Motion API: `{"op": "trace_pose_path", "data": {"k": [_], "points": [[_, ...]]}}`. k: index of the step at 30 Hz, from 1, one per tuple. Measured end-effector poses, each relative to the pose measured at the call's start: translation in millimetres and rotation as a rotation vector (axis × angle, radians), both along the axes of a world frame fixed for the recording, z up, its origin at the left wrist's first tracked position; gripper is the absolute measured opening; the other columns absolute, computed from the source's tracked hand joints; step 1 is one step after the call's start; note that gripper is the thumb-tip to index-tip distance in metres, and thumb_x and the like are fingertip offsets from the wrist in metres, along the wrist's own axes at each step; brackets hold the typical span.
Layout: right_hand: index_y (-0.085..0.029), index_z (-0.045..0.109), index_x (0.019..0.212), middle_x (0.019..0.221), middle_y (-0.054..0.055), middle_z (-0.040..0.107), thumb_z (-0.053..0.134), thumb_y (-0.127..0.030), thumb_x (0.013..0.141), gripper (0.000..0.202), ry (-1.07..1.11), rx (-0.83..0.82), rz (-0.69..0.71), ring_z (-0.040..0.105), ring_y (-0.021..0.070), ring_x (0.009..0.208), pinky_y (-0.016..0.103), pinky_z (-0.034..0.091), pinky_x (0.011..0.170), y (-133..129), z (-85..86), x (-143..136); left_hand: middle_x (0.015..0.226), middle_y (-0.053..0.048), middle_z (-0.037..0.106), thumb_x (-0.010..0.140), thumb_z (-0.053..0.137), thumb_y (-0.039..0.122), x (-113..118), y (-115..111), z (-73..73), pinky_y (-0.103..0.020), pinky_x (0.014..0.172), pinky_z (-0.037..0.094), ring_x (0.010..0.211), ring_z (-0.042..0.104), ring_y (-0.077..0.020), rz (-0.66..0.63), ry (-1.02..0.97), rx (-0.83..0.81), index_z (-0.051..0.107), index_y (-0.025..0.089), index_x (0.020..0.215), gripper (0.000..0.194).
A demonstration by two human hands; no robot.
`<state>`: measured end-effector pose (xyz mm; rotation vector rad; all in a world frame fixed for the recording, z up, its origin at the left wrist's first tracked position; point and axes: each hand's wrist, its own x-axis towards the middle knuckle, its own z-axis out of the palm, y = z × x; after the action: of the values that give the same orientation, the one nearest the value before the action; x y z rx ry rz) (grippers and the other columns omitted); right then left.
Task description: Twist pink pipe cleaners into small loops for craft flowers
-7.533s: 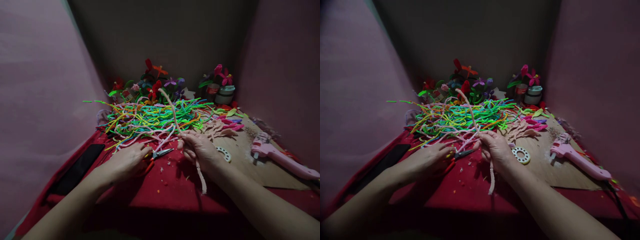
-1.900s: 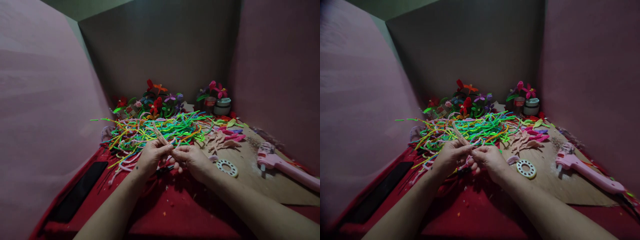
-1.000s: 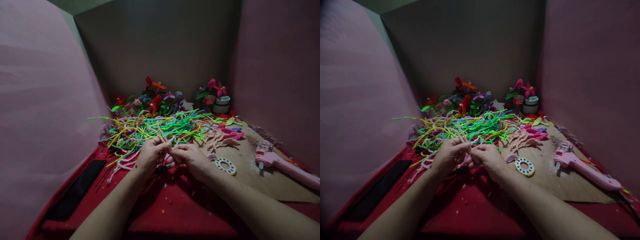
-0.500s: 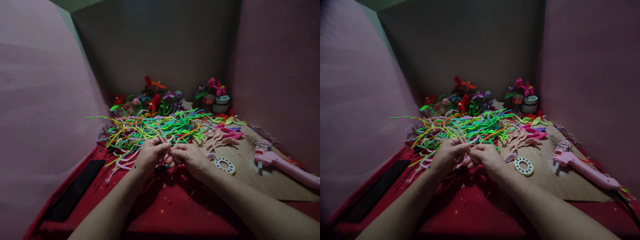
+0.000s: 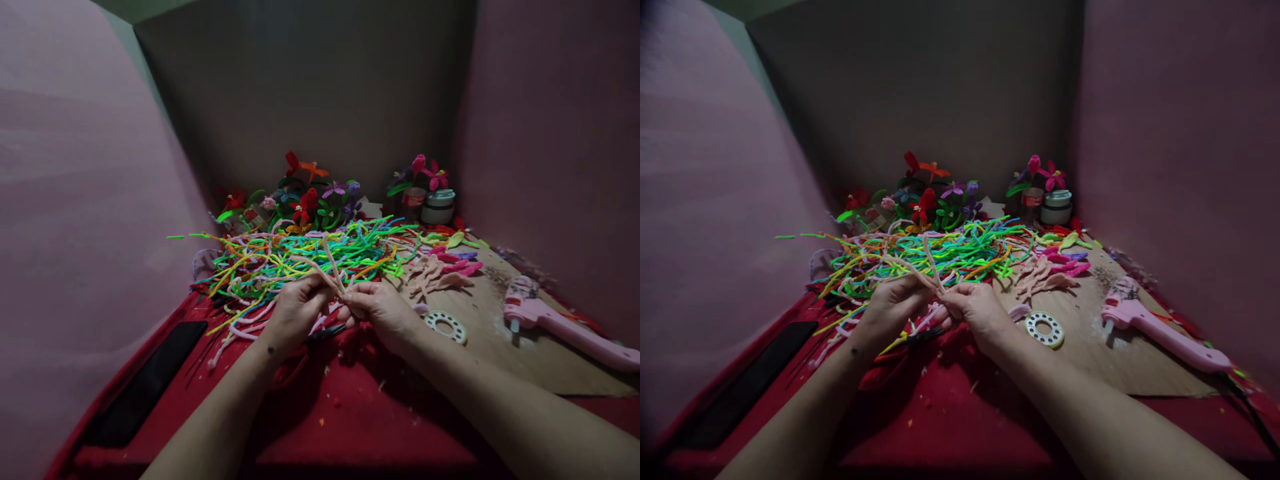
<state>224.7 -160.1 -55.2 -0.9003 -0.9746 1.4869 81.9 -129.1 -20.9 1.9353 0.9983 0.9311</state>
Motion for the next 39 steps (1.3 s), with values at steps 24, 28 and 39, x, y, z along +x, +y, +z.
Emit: {"op": "trace_pose_path", "data": {"k": [24, 28, 39], "points": [[-0.015, 0.056, 0.066, 0.060, 0.002, 0.056, 0.044, -0.018, 0.078, 0.017, -1.009, 0.658, -0.209, 0.049, 0.0111, 0.056, 0.022, 0.034, 0.055, -14, -0.8, 0, 0.058, 0.000, 0.056, 0.071, 0.053, 0.023, -11, -3, 12.4, -0.024, 0.057, 0.036, 0.056, 0.047, -0.0112, -0.151, 0.332, -0.026, 0.062, 0.013, 0.067, 0.015], [-0.014, 0.054, 0.065, 0.061, 0.005, 0.055, 0.042, -0.014, 0.079, 0.018, -1.175, 0.918, -0.357, 0.049, 0.0134, 0.059, 0.025, 0.034, 0.059, -22, 0.2, 0, 0.047, 0.001, 0.046, 0.060, 0.053, 0.015, -10, 0, 4.0, -0.022, 0.050, 0.032, 0.046, 0.040, -0.0079, -0.211, -0.120, -0.564, 0.056, 0.011, 0.053, 0.009], [-0.016, 0.056, 0.069, 0.064, 0.002, 0.058, 0.047, -0.016, 0.081, 0.014, -0.877, 0.671, -0.298, 0.052, 0.0109, 0.059, 0.022, 0.036, 0.059, -20, 8.2, 1, 0.054, 0.003, 0.048, 0.064, 0.065, 0.025, -7, -3, 9.4, -0.019, 0.051, 0.029, 0.051, 0.038, -0.0053, -0.143, -0.135, -0.435, 0.062, 0.010, 0.063, 0.016]]}}
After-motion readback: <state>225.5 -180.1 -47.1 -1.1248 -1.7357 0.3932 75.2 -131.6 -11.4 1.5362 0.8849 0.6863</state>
